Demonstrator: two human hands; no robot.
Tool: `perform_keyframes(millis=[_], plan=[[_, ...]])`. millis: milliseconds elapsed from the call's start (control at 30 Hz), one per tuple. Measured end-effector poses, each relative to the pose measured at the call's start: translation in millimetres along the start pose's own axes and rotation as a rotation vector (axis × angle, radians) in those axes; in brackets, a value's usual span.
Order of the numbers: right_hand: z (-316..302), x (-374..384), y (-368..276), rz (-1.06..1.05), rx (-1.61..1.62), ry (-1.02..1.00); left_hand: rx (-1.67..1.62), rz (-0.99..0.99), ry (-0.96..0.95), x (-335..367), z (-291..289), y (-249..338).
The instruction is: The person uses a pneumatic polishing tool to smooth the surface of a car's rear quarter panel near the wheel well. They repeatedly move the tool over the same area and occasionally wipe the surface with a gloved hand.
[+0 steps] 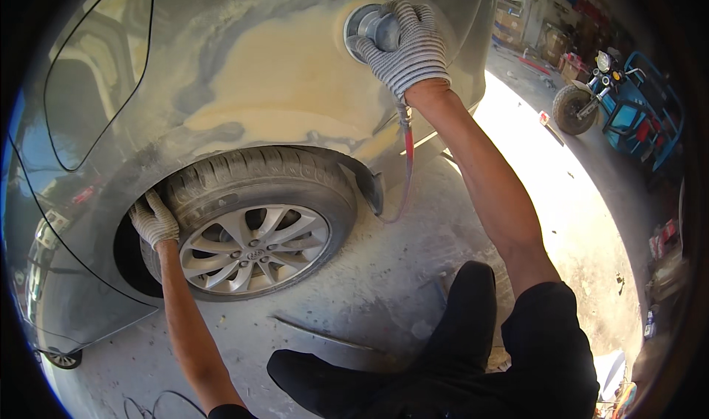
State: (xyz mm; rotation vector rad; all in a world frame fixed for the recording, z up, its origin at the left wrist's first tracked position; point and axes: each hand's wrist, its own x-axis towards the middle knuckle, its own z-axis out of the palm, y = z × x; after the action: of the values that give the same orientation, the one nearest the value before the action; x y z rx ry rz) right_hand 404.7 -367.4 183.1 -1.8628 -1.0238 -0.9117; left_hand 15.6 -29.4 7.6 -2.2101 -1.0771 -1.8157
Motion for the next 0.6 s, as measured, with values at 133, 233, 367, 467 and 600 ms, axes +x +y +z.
perform_keyframes(millis=[133, 233, 367, 467, 600], plan=[[20, -29, -7, -0.267, -0.059, -0.095, 0.006, 0.002, 0.019, 2, -3, -5], [18, -11, 3, -0.199, -0.025, 0.035, 0.038, 0.04, 0.033, 2, 1, -5], [15, -14, -1, -0.094, -0.023, 0.036, -0.039, -0.008, 0.005, 0, -1, -4], [15, -30, -11, -0.184, -0.036, -0.135, -0.057, -0.035, -0.018, 0, -9, -2], [11, -18, -9, -0.091, -0.057, -0.073, -0.004, -0.004, 0.012, 1, -6, -1]])
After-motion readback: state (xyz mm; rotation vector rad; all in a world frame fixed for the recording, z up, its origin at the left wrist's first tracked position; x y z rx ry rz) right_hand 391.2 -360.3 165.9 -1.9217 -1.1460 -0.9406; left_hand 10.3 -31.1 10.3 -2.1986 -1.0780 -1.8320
